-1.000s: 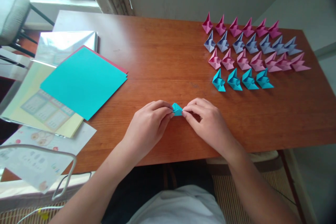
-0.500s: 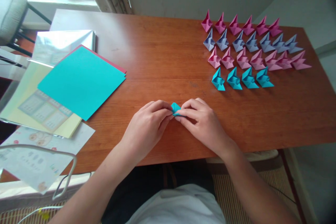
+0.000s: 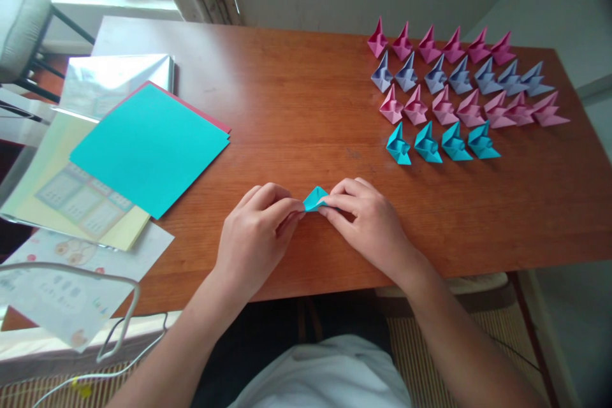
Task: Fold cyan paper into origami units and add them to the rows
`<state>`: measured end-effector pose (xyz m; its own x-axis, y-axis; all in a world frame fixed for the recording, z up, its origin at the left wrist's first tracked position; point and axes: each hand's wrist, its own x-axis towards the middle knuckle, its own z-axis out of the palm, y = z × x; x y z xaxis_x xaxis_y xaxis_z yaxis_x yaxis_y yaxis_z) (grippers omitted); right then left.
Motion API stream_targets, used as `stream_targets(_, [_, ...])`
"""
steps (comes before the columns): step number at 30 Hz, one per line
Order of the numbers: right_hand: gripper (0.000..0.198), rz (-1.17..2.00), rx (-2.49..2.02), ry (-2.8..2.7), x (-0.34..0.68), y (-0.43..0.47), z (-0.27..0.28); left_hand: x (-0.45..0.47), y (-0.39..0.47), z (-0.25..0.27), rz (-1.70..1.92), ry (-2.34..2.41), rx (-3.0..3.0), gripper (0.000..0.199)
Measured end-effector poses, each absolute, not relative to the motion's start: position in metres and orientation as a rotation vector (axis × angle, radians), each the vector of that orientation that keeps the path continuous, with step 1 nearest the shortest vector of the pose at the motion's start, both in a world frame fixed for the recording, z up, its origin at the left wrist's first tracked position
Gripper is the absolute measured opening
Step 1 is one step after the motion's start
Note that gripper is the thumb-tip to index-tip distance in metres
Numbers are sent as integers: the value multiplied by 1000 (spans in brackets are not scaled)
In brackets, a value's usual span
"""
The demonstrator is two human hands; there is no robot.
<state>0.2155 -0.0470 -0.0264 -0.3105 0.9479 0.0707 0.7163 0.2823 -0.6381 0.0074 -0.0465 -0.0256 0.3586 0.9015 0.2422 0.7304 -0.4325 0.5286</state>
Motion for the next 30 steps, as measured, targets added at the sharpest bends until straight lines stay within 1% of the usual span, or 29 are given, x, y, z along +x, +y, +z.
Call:
stream_targets(8, [12, 678, -1510, -2104, 213, -48, -27, 11, -46, -23, 594, 1537, 2320, 13])
stream_targets(11, [12, 675, -1521, -2098, 213, -47, -26, 11, -45, -21, 515, 1566, 2348, 17])
stream_targets(20, [14, 698, -1642, -2112, 208, -39, -21, 10, -38, -18, 429, 1531, 2383, 26])
stream_targets(26, [9, 711, -1700, -2111, 207, -35, -19, 15, -37, -14, 282, 1552, 2403, 25])
stream_targets(30, [8, 738, -1713, -2126, 208, -33, -18, 19, -36, -17, 386, 1504, 2367, 18])
